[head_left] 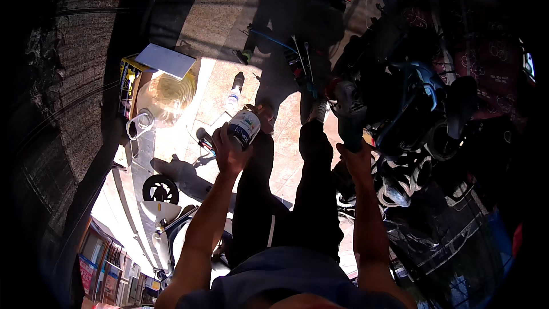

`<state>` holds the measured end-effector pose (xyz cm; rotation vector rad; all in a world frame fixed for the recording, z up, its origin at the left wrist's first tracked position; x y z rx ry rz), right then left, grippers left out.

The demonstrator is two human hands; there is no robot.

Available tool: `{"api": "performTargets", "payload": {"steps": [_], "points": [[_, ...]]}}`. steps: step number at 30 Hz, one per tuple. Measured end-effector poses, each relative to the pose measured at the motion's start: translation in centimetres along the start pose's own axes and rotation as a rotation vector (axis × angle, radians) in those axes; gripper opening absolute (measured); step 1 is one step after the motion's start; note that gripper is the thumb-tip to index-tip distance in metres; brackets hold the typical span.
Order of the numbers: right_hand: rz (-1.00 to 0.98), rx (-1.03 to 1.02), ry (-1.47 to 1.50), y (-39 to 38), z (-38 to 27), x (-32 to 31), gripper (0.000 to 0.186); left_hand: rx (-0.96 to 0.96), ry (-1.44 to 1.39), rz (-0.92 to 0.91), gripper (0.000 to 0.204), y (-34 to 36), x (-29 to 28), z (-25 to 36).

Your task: The person uses a power tool to remove and install components on the rear assembly of a motorcycle, then handles several hand tools including a pressure gauge.

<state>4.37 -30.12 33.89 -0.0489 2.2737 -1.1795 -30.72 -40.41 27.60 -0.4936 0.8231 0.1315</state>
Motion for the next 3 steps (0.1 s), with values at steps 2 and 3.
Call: {"api": "performTargets", "payload": {"steps": [2,3], "points": [[-0.075,-0.122,-0.038,-1.7,-2.7,-3.3,0.028,-0.202,0.044,0.055,0.103,-2.3,-8.3,-0.4],[-0.042,-0.1,-0.101,-3.0,-3.3,-4.9,0.028,-0.209,0.077,0.046,0.105,-2.0,-12.6,-0.7]]}}
Point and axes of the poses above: each hand's wrist, its own y-axis towards the middle knuckle, its own x-axis out of the palm, z = x × y, the point moved 1 cm from there along y, towards the middle knuckle, and after that the axes turned 7 degrees about -y, right-handed, at the moved point
